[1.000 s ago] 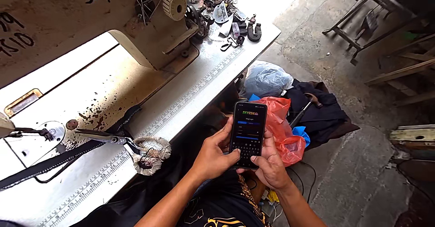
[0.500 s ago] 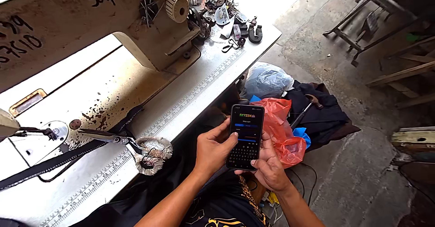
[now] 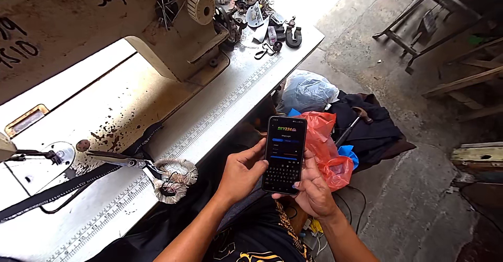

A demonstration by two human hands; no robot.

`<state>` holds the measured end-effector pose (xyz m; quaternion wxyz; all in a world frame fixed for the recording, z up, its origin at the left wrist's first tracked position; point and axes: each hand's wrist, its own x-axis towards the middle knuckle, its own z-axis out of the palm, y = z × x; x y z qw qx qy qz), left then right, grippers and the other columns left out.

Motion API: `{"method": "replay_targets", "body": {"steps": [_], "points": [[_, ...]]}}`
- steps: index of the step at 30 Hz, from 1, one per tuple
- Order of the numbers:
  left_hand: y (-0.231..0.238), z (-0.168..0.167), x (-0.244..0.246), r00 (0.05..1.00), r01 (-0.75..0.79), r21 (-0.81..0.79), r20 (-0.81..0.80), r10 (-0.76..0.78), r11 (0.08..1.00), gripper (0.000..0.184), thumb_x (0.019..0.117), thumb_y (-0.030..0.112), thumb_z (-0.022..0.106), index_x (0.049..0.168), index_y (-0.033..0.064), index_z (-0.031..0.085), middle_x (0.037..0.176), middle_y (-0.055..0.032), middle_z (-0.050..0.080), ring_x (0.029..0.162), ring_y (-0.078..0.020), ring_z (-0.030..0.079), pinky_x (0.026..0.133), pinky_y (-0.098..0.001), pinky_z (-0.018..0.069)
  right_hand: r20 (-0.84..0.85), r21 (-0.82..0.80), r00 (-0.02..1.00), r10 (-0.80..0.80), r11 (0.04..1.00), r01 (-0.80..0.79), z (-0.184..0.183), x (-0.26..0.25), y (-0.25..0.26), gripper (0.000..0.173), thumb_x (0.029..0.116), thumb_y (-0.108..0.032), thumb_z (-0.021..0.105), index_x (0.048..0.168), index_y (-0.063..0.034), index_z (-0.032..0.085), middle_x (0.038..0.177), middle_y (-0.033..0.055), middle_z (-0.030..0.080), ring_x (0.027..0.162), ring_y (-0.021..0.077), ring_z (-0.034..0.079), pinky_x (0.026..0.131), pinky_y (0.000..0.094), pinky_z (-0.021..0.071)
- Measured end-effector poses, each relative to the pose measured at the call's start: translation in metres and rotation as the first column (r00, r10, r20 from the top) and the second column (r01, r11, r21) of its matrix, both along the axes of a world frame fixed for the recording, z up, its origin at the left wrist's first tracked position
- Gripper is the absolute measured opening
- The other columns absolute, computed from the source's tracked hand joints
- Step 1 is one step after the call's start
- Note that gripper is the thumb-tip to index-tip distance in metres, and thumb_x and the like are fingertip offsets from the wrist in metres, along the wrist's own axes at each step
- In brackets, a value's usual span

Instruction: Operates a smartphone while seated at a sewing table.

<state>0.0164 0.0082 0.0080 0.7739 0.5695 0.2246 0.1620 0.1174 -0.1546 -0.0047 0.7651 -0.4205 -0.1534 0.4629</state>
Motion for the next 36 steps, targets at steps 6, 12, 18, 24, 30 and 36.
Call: {"method": "replay_targets", "body": {"steps": [6,12,18,24,30,36], "points": [[-0.001,-0.004,-0.003,0.995,0.063,-0.006,0.078,-0.062,0.998,0.041,0.0878,-0.010,0.054,0.127,-0.0186,0.058,0.117,-0.0167,0.073,0.109,-0.0150,0.072,0.100,-0.0291,0.0575,-0.017,-0.020,1.000,-0.023,1.000,0.023,0.001,0.002,0.001,0.049,0.0917,0.005,0.033,0.136,-0.0139,0.025,0.126,0.0038,0.065,0.106,0.0247,0.072,0.066,0.0447,0.0666],[-0.002,-0.004,-0.002,0.987,0.116,-0.009,0.114,-0.114,0.993,0.046,0.0863,-0.012,0.055,0.131,-0.0214,0.052,0.123,-0.0193,0.070,0.114,-0.0167,0.070,0.102,-0.0295,0.0564,0.087,-0.144,0.991,-0.101,0.983,0.112,0.006,0.000,0.005,0.043,0.0956,0.004,0.028,0.137,-0.0088,0.026,0.119,0.0052,0.066,0.098,0.0227,0.074,0.058,0.0396,0.0660],[-0.006,-0.004,-0.001,0.986,0.116,-0.021,0.119,-0.113,0.993,0.049,0.0849,-0.012,0.056,0.132,-0.0228,0.050,0.126,-0.0209,0.069,0.116,-0.0170,0.069,0.103,-0.0289,0.0560,0.274,-0.254,0.944,-0.183,0.933,0.255,0.010,-0.008,0.014,0.055,0.0896,0.007,0.052,0.137,0.0001,0.026,0.113,0.0067,0.067,0.088,0.0176,0.075,0.050,0.0312,0.0632],[-0.006,-0.003,-0.002,0.989,0.094,-0.024,0.120,-0.090,0.995,0.046,0.0859,-0.012,0.056,0.131,-0.0223,0.052,0.124,-0.0212,0.069,0.115,-0.0172,0.070,0.103,-0.0289,0.0562,0.272,-0.262,0.938,-0.213,0.922,0.285,0.012,-0.010,0.021,0.057,0.0886,0.007,0.058,0.136,0.0008,0.027,0.112,0.0086,0.067,0.085,0.0169,0.074,0.050,0.0286,0.0623],[-0.005,-0.005,0.000,0.996,0.032,-0.015,0.085,-0.031,0.999,0.040,0.0864,-0.012,0.056,0.126,-0.0203,0.058,0.118,-0.0199,0.073,0.110,-0.0175,0.072,0.100,-0.0295,0.0576,0.255,-0.207,0.961,-0.106,0.965,0.161,0.007,-0.004,0.012,0.054,0.0878,0.009,0.040,0.138,-0.0023,0.024,0.119,0.0043,0.066,0.094,0.0179,0.074,0.055,0.0339,0.0650],[-0.006,-0.002,-0.001,0.995,0.044,-0.018,0.090,-0.042,0.999,0.045,0.0850,-0.012,0.057,0.129,-0.0215,0.055,0.121,-0.0204,0.071,0.111,-0.0168,0.072,0.100,-0.0285,0.0575,0.229,-0.224,0.966,-0.121,0.959,0.173,0.006,-0.003,0.012,0.044,0.0941,0.005,0.033,0.137,-0.0029,0.028,0.116,0.0046,0.066,0.094,0.0192,0.075,0.055,0.0364,0.0653]]}}
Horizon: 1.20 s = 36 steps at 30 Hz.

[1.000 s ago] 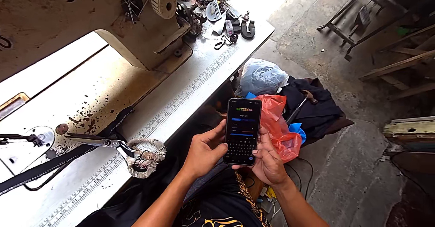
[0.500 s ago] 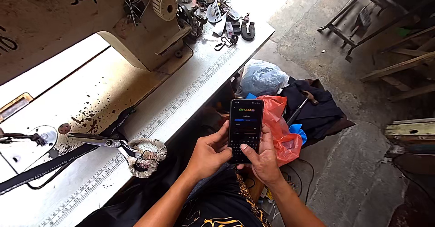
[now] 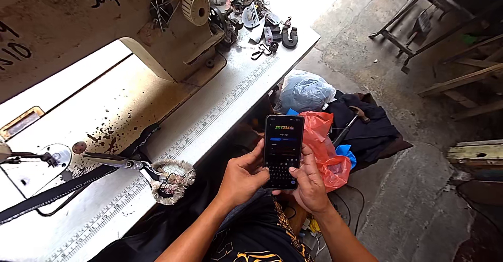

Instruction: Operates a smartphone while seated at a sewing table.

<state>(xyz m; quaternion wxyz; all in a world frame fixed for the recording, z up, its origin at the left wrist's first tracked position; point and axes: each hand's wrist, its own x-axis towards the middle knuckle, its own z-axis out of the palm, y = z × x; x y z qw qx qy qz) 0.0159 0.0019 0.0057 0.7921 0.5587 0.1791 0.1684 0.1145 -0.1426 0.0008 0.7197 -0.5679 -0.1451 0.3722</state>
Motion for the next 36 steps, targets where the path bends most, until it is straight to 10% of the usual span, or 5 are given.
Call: {"method": "replay_targets", "body": {"steps": [36], "points": [[0.002,-0.004,-0.001,1.000,-0.021,0.047,0.018,0.020,0.999,0.039,0.0869,-0.010,0.054,0.124,-0.0196,0.060,0.117,-0.0190,0.073,0.110,-0.0173,0.072,0.100,-0.0299,0.0579,-0.076,0.228,0.975,0.209,0.955,-0.187,-0.003,0.005,-0.009,0.085,0.0658,0.020,0.059,0.136,-0.0077,0.019,0.132,0.0060,0.057,0.113,0.0230,0.069,0.070,0.0409,0.0673]]}}
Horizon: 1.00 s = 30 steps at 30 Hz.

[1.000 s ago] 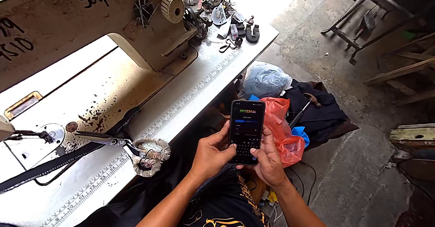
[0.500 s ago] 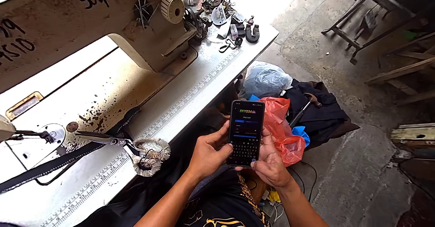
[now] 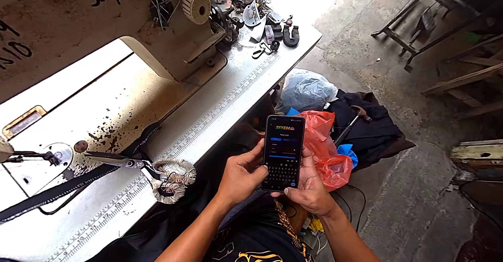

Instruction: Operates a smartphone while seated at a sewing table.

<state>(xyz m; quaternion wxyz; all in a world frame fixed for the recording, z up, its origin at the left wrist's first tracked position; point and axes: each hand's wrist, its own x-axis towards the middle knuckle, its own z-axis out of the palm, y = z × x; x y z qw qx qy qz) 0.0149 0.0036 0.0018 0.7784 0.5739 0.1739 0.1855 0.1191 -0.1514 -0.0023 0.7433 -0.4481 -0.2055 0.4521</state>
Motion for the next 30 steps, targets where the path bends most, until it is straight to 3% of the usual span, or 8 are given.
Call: {"method": "replay_targets", "body": {"steps": [6,9,17,20,22,25,30], "points": [[-0.003,0.002,0.002,0.998,-0.051,0.001,-0.025,0.051,0.999,0.035,0.0878,-0.009,0.057,0.121,-0.0184,0.063,0.114,-0.0191,0.074,0.107,-0.0170,0.073,0.097,-0.0290,0.0592,0.010,-0.017,1.000,0.011,1.000,-0.011,-0.001,0.001,-0.001,0.085,0.0693,0.016,0.059,0.139,-0.0070,0.016,0.134,0.0059,0.056,0.114,0.0240,0.069,0.070,0.0419,0.0673],[-0.009,0.005,0.006,0.987,-0.134,0.024,-0.083,0.135,0.991,0.030,0.0877,-0.007,0.062,0.116,-0.0165,0.066,0.107,-0.0177,0.076,0.099,-0.0149,0.075,0.091,-0.0272,0.0614,0.042,-0.037,0.999,-0.017,0.999,0.018,0.001,-0.001,0.001,0.082,0.0689,0.016,0.056,0.138,-0.0057,0.018,0.132,0.0052,0.057,0.113,0.0224,0.069,0.068,0.0406,0.0671],[-0.018,0.006,0.013,0.957,-0.250,0.086,-0.126,0.259,0.964,0.027,0.0868,-0.004,0.069,0.111,-0.0139,0.070,0.100,-0.0158,0.078,0.092,-0.0142,0.077,0.087,-0.0264,0.0626,0.139,-0.053,0.990,-0.021,0.998,0.029,0.002,-0.005,0.004,0.086,0.0691,0.014,0.056,0.142,-0.0017,0.013,0.135,0.0057,0.054,0.117,0.0205,0.066,0.073,0.0390,0.0666],[-0.017,0.010,0.011,0.957,-0.256,0.098,-0.117,0.266,0.962,0.021,0.0899,-0.002,0.065,0.108,-0.0121,0.072,0.095,-0.0118,0.078,0.087,-0.0087,0.075,0.083,-0.0230,0.0620,0.110,-0.055,0.994,-0.021,0.998,0.027,0.002,-0.004,0.003,0.083,0.0701,0.013,0.055,0.141,-0.0035,0.015,0.134,0.0042,0.056,0.116,0.0212,0.067,0.071,0.0399,0.0669],[-0.015,0.010,0.009,0.952,-0.263,0.135,-0.126,0.280,0.955,0.019,0.0934,0.000,0.059,0.101,-0.0085,0.075,0.087,-0.0065,0.077,0.077,-0.0032,0.072,0.074,-0.0200,0.0599,0.087,-0.044,0.996,-0.015,0.999,0.019,0.000,-0.003,0.003,0.081,0.0717,0.012,0.056,0.140,-0.0050,0.016,0.134,0.0043,0.057,0.116,0.0226,0.068,0.070,0.0415,0.0669],[-0.011,0.008,0.006,0.960,-0.242,0.105,-0.120,0.254,0.965,0.026,0.0960,0.000,0.049,0.094,-0.0071,0.074,0.092,-0.0104,0.077,0.087,-0.0105,0.075,0.081,-0.0273,0.0629,0.073,-0.035,0.997,-0.009,0.999,0.011,0.000,-0.001,0.003,0.079,0.0728,0.012,0.056,0.139,-0.0059,0.017,0.134,0.0039,0.057,0.114,0.0225,0.069,0.069,0.0412,0.0671],[-0.009,0.007,0.006,0.958,-0.240,0.087,-0.138,0.250,0.967,0.028,0.0960,0.000,0.047,0.093,-0.0067,0.074,0.094,-0.0119,0.078,0.090,-0.0130,0.076,0.082,-0.0290,0.0630,0.064,-0.043,0.998,-0.018,0.999,0.020,0.001,-0.001,0.006,0.076,0.0730,0.013,0.053,0.138,-0.0064,0.018,0.132,0.0044,0.058,0.111,0.0229,0.070,0.066,0.0412,0.0668]]}}
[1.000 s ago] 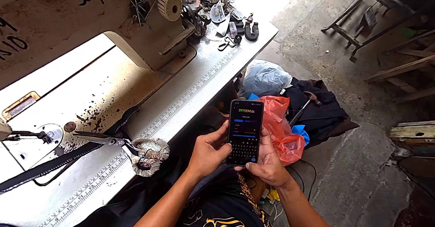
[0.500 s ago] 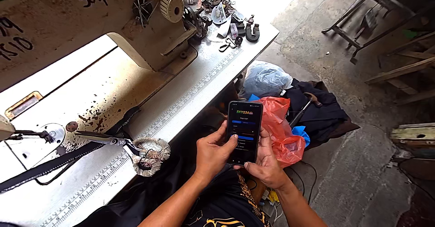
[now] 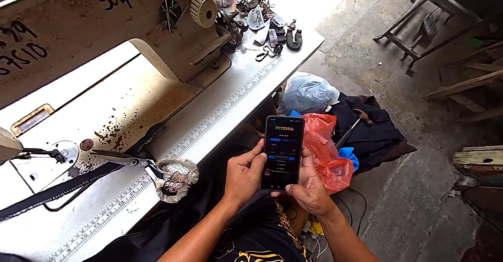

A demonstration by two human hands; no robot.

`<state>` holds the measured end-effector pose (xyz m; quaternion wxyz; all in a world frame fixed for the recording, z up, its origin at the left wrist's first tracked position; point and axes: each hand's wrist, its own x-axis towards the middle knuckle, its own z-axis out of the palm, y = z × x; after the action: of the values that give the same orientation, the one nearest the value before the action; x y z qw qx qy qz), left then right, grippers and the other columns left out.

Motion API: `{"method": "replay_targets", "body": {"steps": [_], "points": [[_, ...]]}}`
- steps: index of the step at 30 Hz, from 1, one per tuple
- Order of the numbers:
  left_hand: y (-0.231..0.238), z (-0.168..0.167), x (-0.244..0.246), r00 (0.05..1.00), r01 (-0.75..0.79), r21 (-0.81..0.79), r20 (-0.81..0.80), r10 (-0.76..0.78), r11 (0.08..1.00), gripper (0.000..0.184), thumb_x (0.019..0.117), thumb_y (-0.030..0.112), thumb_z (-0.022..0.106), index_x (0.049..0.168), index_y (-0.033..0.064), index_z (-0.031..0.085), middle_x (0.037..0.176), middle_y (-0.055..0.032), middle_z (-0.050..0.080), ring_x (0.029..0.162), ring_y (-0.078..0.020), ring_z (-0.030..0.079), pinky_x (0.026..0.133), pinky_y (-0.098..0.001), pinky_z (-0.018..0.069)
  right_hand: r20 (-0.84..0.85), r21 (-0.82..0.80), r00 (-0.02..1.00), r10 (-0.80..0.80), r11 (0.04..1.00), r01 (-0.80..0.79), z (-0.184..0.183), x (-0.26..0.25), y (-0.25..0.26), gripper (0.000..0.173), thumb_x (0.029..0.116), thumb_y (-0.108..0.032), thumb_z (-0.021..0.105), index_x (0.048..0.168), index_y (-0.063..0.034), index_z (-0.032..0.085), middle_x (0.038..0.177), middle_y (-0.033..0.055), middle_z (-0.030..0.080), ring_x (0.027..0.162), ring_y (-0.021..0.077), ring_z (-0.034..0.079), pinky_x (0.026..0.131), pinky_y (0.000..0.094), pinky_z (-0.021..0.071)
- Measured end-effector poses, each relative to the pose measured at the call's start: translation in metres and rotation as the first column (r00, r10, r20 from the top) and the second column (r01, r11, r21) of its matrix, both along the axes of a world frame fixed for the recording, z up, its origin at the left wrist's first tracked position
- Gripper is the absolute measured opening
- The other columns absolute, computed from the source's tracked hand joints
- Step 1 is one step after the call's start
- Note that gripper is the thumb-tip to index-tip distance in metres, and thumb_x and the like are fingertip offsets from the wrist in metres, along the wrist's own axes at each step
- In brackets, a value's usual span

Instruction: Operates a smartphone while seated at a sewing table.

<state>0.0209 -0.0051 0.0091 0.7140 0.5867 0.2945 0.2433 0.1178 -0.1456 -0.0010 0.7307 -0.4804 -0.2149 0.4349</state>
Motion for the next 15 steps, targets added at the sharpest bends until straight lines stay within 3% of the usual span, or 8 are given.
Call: {"method": "replay_targets", "body": {"steps": [15], "points": [[0.0008,-0.0009,0.0019,1.000,0.012,-0.008,-0.002,-0.012,1.000,0.027,0.0948,-0.001,0.049,0.090,-0.0059,0.074,0.097,-0.0128,0.077,0.091,-0.0119,0.075,0.083,-0.0273,0.0625,0.010,0.004,1.000,-0.002,1.000,0.002,-0.0016,0.0007,-0.0008,0.076,0.0735,0.012,0.053,0.138,-0.0063,0.018,0.132,0.0041,0.058,0.111,0.0225,0.070,0.067,0.0401,0.0669]]}}
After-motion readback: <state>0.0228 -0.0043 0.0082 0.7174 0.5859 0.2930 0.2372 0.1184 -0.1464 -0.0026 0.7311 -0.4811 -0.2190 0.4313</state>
